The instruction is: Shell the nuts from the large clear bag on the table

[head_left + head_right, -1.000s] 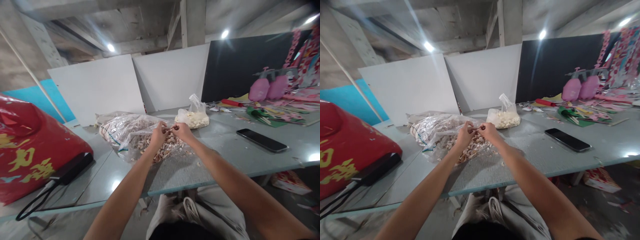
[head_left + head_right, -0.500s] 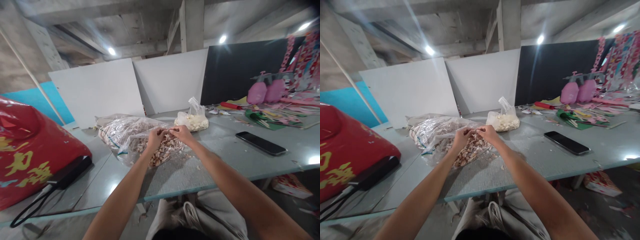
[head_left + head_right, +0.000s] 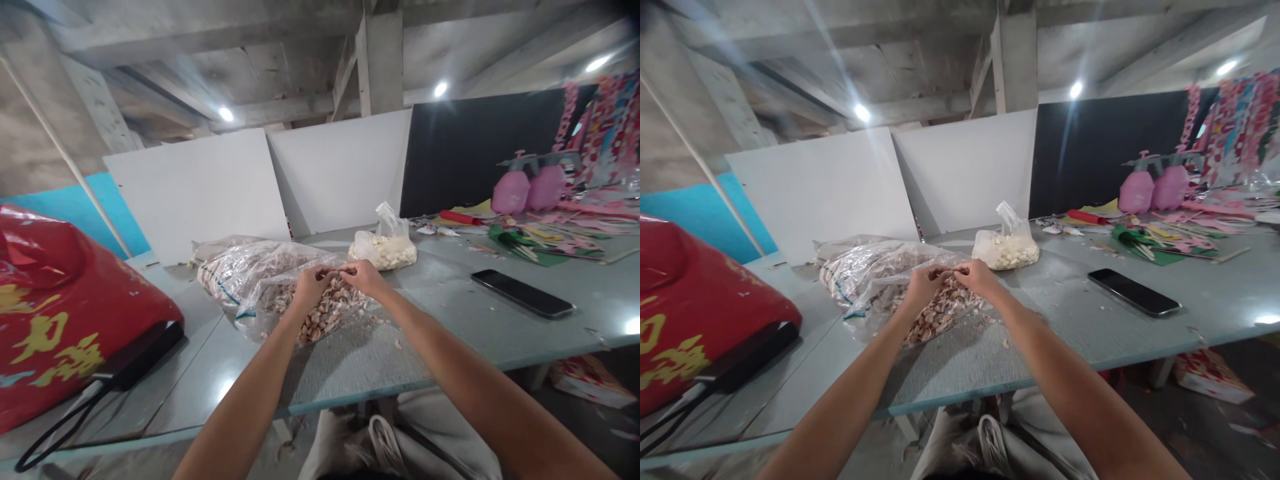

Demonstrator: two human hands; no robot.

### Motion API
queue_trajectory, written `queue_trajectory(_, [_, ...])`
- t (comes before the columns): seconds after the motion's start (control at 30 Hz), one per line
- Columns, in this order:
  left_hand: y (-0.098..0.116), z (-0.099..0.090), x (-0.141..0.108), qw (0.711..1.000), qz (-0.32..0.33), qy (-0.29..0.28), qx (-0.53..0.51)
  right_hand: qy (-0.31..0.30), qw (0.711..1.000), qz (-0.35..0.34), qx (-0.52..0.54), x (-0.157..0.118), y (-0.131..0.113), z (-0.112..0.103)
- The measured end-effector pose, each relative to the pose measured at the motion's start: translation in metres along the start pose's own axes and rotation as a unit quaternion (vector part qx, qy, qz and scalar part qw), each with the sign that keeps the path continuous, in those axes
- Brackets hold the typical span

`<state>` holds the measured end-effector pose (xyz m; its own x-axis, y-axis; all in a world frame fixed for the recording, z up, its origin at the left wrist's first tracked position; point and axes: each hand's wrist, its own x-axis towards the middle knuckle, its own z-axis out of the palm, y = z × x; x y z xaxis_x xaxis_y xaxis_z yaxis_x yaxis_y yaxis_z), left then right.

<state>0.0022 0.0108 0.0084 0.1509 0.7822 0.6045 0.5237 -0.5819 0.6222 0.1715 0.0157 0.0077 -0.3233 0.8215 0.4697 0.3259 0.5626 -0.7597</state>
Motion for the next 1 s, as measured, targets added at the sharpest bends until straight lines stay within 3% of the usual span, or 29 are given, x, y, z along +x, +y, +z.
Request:
queue_trajectory(0.23, [0.0048,-0.0022,-0.0028,1.000,0.008,-0.010,-0.005,0.006,0.999,-0.017,-0.026,0.0006,0.0051,0.0006])
queue_trajectory(0.43, [0.0026,-0.0020,-0.0017,1.000,-0.006,-0.015,-0.002,-0.013,1.000,-0.006,0.013,0.0018,0.0055,0.0013])
queue_trajectory(0.6, [0.0010,-0.0016,-0.0021,1.000,0.017,-0.022,-0.008,0.025,0.997,-0.025,-0.070,0.0011,0.0050,0.0024])
queue_trajectory(0.8, [-0.0013,0.0019,-0.0017,0.999,0.023,-0.033,-0.003,0.051,0.996,-0.015,-0.077,0.0003,0.0016,0.0043])
queue_trajectory(1.0, [0.0034,-0.0010,0.0004,0.996,-0.043,-0.003,-0.084,0.057,0.997,0.028,0.044,0.0028,-0.0002,0.0045])
